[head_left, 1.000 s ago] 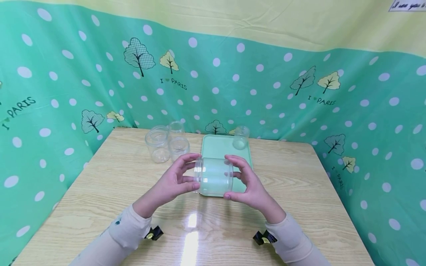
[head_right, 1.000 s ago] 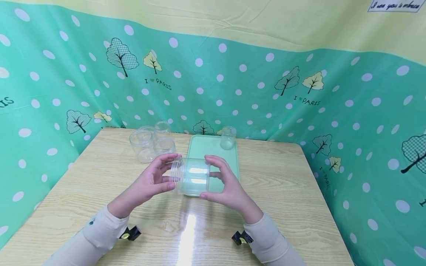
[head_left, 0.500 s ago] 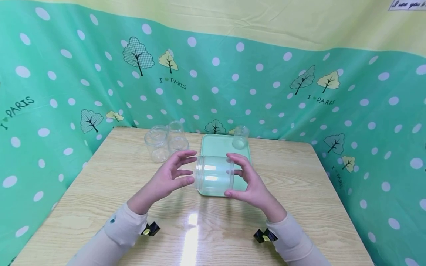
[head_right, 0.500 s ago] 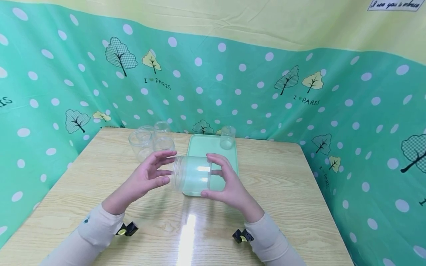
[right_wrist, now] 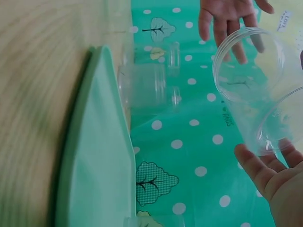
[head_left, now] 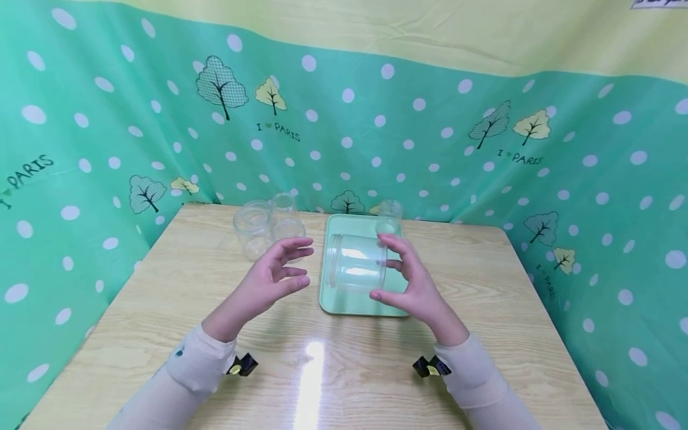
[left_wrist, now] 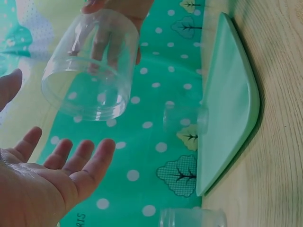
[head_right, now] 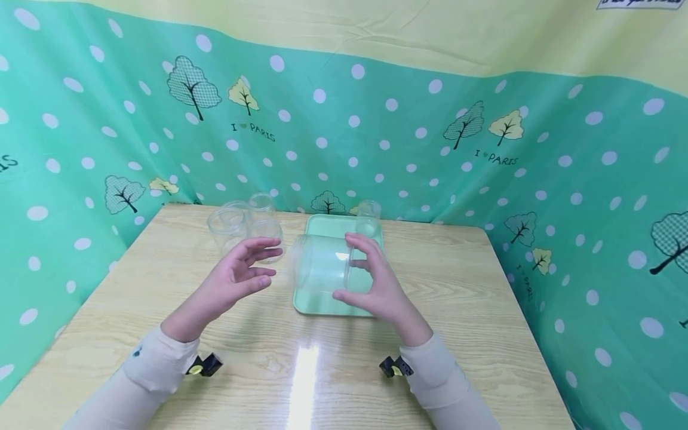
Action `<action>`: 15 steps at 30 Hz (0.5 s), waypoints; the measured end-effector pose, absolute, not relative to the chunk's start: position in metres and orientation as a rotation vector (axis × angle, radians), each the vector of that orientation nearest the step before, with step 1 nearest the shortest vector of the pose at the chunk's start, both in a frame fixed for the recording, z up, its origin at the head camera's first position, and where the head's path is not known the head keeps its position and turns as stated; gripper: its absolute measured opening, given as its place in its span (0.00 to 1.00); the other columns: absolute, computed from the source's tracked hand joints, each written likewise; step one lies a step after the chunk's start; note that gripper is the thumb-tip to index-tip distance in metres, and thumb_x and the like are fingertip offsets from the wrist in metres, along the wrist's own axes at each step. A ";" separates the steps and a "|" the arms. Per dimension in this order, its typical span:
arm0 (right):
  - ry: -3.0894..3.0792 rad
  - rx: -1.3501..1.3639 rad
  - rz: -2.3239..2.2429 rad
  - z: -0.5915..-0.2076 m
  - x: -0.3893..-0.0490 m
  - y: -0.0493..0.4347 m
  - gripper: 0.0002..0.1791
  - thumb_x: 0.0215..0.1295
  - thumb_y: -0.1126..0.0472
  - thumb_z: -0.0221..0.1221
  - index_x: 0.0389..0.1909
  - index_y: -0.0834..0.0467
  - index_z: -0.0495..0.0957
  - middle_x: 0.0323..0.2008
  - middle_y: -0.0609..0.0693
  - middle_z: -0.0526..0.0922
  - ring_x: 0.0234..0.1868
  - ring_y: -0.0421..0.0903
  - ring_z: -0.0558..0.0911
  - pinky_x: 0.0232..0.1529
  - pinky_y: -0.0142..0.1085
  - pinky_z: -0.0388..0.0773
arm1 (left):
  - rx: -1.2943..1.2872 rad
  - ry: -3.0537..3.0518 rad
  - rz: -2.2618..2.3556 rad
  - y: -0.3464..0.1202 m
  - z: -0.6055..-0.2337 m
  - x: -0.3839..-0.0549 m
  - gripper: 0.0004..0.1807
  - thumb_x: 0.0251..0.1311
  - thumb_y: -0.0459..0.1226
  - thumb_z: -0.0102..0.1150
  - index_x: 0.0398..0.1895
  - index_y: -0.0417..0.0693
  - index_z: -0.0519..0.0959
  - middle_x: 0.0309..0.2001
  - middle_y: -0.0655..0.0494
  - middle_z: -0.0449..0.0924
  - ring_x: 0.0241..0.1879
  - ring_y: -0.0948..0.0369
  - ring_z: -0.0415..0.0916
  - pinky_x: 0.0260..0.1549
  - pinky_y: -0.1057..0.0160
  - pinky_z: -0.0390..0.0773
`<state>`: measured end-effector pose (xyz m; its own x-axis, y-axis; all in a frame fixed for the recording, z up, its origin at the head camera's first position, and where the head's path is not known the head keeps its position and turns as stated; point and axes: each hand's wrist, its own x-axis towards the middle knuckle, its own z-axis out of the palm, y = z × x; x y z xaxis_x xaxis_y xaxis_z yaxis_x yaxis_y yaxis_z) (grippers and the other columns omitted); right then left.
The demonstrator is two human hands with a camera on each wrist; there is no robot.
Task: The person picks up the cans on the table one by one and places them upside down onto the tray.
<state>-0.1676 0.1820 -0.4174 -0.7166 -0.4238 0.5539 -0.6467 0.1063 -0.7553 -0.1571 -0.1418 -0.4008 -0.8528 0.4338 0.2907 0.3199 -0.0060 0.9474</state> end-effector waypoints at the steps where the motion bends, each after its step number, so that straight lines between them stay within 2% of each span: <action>1: -2.179 1.059 1.659 -0.416 -0.170 0.183 0.57 0.45 0.79 0.76 0.76 0.61 0.58 0.77 0.56 0.59 0.73 0.56 0.64 0.65 0.39 0.77 | 0.813 2.145 2.012 -0.141 -0.401 -0.157 0.34 0.66 0.29 0.65 0.73 0.45 0.63 0.74 0.52 0.65 0.73 0.45 0.64 0.62 0.52 0.79; 5: -2.207 0.996 1.658 -0.410 -0.177 0.186 0.58 0.45 0.80 0.76 0.77 0.60 0.57 0.77 0.57 0.59 0.74 0.56 0.64 0.66 0.38 0.77 | 0.809 2.104 2.033 -0.140 -0.399 -0.156 0.33 0.66 0.29 0.64 0.73 0.43 0.63 0.73 0.51 0.65 0.73 0.44 0.63 0.61 0.57 0.80; 9: -2.259 0.928 1.645 -0.407 -0.187 0.188 0.57 0.47 0.77 0.76 0.78 0.56 0.58 0.77 0.54 0.59 0.74 0.54 0.63 0.66 0.38 0.76 | 0.810 2.082 2.046 -0.140 -0.398 -0.154 0.33 0.66 0.28 0.64 0.73 0.42 0.63 0.73 0.50 0.66 0.72 0.43 0.63 0.60 0.60 0.80; 12: -2.300 0.875 1.607 -0.403 -0.195 0.189 0.56 0.50 0.74 0.76 0.78 0.51 0.58 0.76 0.49 0.60 0.74 0.51 0.64 0.66 0.42 0.77 | 0.810 2.076 2.052 -0.139 -0.398 -0.155 0.33 0.66 0.28 0.63 0.73 0.41 0.64 0.72 0.50 0.66 0.72 0.43 0.64 0.59 0.62 0.80; 15: -2.332 0.844 1.562 -0.401 -0.202 0.191 0.54 0.52 0.72 0.76 0.78 0.52 0.58 0.75 0.49 0.60 0.73 0.52 0.64 0.65 0.47 0.77 | 0.813 2.066 2.054 -0.138 -0.398 -0.154 0.32 0.67 0.28 0.63 0.72 0.40 0.64 0.72 0.51 0.66 0.72 0.43 0.64 0.59 0.62 0.80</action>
